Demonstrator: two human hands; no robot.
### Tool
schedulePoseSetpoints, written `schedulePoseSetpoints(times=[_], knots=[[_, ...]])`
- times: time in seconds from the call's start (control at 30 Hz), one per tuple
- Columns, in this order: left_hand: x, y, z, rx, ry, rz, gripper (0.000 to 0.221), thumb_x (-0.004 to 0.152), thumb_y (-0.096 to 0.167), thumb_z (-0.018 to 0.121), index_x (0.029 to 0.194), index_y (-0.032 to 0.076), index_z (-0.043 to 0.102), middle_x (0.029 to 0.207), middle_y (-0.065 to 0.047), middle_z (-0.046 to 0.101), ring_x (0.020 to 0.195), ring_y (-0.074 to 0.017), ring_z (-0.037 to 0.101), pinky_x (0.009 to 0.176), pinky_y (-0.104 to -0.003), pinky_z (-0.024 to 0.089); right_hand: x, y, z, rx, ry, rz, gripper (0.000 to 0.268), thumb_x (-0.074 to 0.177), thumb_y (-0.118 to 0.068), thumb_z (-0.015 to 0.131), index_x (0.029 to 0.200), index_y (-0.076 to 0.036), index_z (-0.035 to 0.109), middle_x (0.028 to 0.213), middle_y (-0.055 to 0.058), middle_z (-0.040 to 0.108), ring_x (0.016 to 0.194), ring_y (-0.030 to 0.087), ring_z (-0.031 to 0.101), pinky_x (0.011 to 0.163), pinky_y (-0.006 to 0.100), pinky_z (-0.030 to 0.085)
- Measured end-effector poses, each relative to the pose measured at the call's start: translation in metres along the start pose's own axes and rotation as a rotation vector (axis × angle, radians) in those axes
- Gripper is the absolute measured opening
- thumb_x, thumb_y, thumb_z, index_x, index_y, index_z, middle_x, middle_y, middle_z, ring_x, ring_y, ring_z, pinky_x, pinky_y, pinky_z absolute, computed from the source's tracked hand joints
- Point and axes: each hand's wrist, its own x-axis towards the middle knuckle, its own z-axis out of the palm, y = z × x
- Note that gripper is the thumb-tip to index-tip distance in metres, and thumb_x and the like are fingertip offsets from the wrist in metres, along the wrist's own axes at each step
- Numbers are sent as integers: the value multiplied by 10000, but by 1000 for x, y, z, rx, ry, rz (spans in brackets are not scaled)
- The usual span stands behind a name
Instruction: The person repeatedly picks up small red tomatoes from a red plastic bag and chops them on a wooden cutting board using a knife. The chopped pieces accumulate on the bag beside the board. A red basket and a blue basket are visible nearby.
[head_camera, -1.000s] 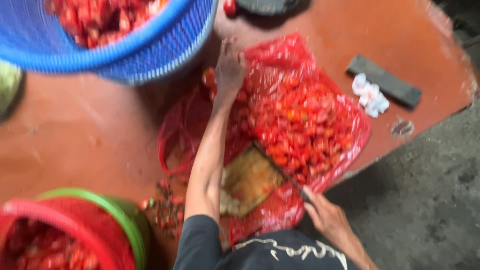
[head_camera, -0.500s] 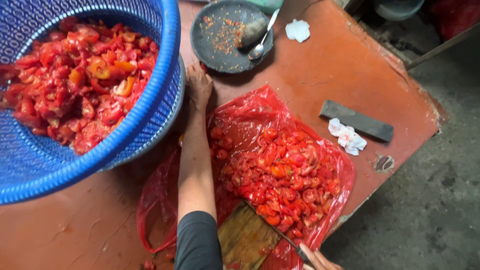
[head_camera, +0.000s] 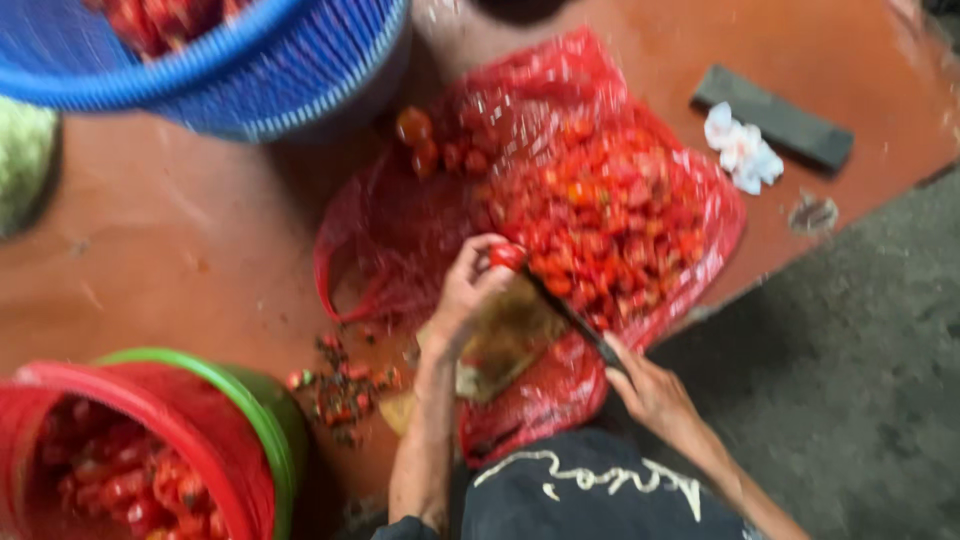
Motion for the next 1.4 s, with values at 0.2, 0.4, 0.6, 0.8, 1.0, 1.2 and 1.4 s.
schedulePoseSetpoints(times=[0.2,0.4,0.6,0.8,1.0,1.2,1.4], knots=[[-80,-47,49,1201,172,399,485,866,116,732,1316,81,556,1375,-227,582,1143,-387,608,944,-462,506,-8,-7,3,24,39,-66,607,947,-162,679,1511,-115,458,1301,231,658,1117,418,672,834,448,578],[-99,-72,58,1114,304,455,441,921,112,722,1336,72,576,1353,-160,582,1201,-356,603,980,-453,481,-28,-26,-10,-26,52,-140,617,942,-164,688,1509,-115,451,1171,178,682,998,398,699,779,446,574],[-99,-89,56,1108,360,466,392,919,121,732,1283,73,593,1325,-165,583,1186,-354,610,983,-444,476,-40,-43,-21,-157,-17,-126,612,925,-176,699,1492,-132,473,941,141,629,781,367,677,654,467,544],[-100,-92,60,1064,394,490,393,914,110,724,1279,63,585,1319,-163,588,1185,-346,616,1003,-444,470,-5,-52,-10,-265,23,-226,582,940,-184,693,1485,-167,489,940,110,628,757,320,685,613,443,553],[-97,-91,61,1041,419,448,363,911,92,715,1253,87,591,1300,-131,596,1191,-323,618,978,-434,473,-31,-33,-26,-368,-10,-197,585,925,-218,702,1471,-191,497,897,101,614,740,304,689,587,429,560],[-99,-91,60,1024,402,425,364,904,84,723,1245,89,594,1285,-133,581,1154,-320,619,959,-434,471,-54,-13,-40,-280,20,-131,606,929,-188,684,1497,-166,473,912,114,621,710,348,663,587,454,538],[-97,-94,59,1032,441,439,403,886,87,739,1248,37,569,1317,-188,571,1148,-352,615,968,-451,472,-57,-24,-40,-229,-42,-164,613,922,-198,687,1495,-168,470,858,123,587,688,351,652,588,466,524]])
